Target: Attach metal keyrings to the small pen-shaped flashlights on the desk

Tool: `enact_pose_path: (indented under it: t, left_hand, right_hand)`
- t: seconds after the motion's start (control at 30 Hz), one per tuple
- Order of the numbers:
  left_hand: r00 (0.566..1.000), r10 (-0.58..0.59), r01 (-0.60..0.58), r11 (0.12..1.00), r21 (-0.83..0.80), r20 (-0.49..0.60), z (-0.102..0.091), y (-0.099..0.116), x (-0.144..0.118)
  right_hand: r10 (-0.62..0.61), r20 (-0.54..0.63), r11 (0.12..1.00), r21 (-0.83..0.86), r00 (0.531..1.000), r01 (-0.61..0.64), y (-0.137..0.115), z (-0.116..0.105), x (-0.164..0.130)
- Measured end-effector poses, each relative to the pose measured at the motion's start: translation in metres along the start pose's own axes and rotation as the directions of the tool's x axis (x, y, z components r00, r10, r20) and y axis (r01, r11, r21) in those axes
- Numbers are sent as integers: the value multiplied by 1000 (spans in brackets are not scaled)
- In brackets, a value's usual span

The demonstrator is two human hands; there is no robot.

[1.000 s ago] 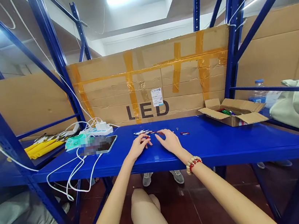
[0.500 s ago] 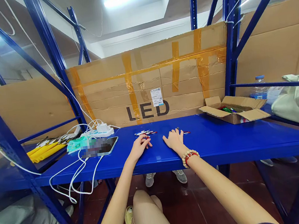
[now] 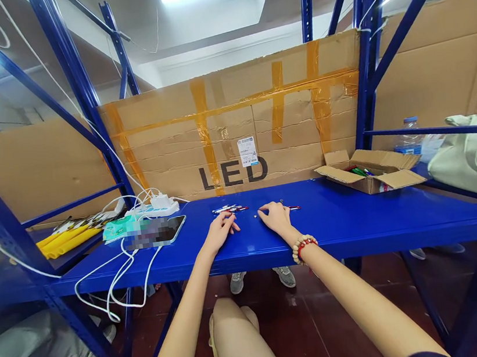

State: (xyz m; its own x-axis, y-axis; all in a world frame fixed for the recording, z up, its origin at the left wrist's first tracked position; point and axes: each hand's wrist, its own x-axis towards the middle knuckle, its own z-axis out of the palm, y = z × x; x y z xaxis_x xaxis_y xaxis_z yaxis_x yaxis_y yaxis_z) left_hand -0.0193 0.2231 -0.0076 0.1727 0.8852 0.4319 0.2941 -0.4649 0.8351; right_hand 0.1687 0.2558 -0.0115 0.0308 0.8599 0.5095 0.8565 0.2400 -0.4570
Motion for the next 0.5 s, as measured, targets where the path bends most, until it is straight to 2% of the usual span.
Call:
enact_pose_path:
  t: [0.1, 0.17, 0.3, 0.5]
  left_hand:
    - [1000, 11, -11, 1000, 3, -2, -1, -1, 0]
    - [1000, 19, -19, 1000, 3, 0, -1, -1, 0]
    - [1000, 22, -22, 1000, 4, 7, -1, 1, -1]
    - [999, -36, 36, 999, 3, 5, -2, 4, -1]
  right_hand:
    - [-138, 33, 986, -93, 990, 141, -7, 0, -4]
    - [-178, 52, 973, -142, 983, 183, -10, -1, -5]
    - [-182, 59, 974, -128, 982, 188, -11, -4, -5]
    - [-180, 53, 977, -106, 982, 185, -12, -5, -5]
